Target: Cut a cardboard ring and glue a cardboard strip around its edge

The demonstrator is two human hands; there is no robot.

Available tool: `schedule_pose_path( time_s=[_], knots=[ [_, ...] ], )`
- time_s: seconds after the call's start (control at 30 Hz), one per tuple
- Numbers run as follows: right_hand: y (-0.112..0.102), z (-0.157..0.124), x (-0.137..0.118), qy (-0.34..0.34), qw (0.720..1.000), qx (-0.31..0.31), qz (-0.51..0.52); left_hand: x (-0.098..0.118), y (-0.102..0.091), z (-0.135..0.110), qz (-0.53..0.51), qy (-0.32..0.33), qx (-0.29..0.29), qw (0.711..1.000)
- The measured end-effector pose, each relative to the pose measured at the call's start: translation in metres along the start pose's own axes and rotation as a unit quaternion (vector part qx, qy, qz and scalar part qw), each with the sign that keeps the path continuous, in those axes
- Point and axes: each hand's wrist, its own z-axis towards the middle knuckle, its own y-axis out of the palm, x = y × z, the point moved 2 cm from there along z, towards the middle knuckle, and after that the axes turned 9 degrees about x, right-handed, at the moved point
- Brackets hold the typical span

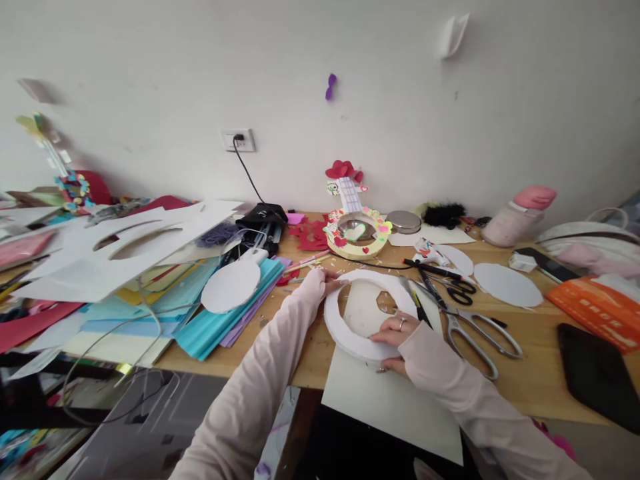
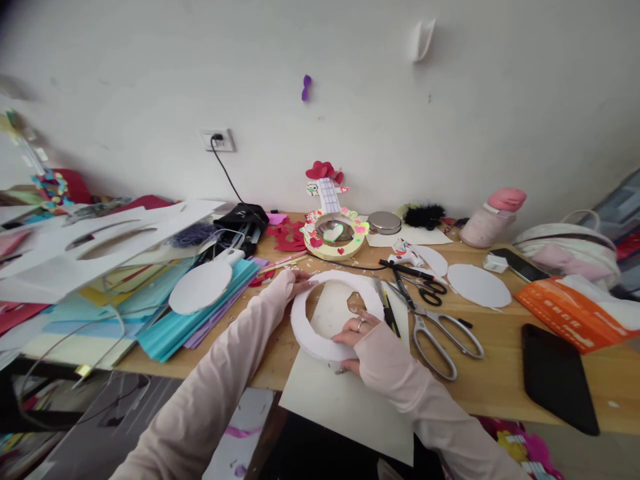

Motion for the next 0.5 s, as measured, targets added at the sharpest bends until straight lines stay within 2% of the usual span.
schedule_pose_path(
  time_s=[0.17, 0.23, 0.3, 0.33, 0.37, 0.4, 0.5],
  knots=[
    [0.005, 0.0, -0.008, -0.008, 0.999, 0.012, 0.031, -0.01, -0.002, 0.009, -0.015, 0.014, -0.027, 0.999],
    [-0.005, 0.001, -0.006, -0.021, 0.998, 0.028, 0.055, -0.013, -0.003, 0.011, -0.015, 0.024, -0.031, 0.999],
    [-0.028, 0.003, 0.01, -0.018, 0.995, 0.066, 0.068, -0.014, -0.002, 0.012, -0.022, 0.018, -0.021, 0.999],
    [-0.045, 0.004, 0.024, 0.012, 0.992, 0.114, 0.05, -0.015, -0.001, 0.012, -0.026, 0.012, -0.014, 1.0],
    [-0.065, 0.005, 0.043, 0.066, 0.983, 0.171, 0.017, -0.015, 0.0, 0.011, -0.029, 0.005, -0.008, 1.0],
    [-0.086, 0.005, 0.064, 0.135, 0.97, 0.2, -0.02, -0.015, 0.001, 0.011, -0.03, 0.0, -0.002, 1.0],
    [-0.145, 0.002, 0.132, 0.356, 0.898, 0.22, -0.138, -0.012, 0.002, 0.009, -0.026, -0.004, 0.006, 1.0]
  ],
)
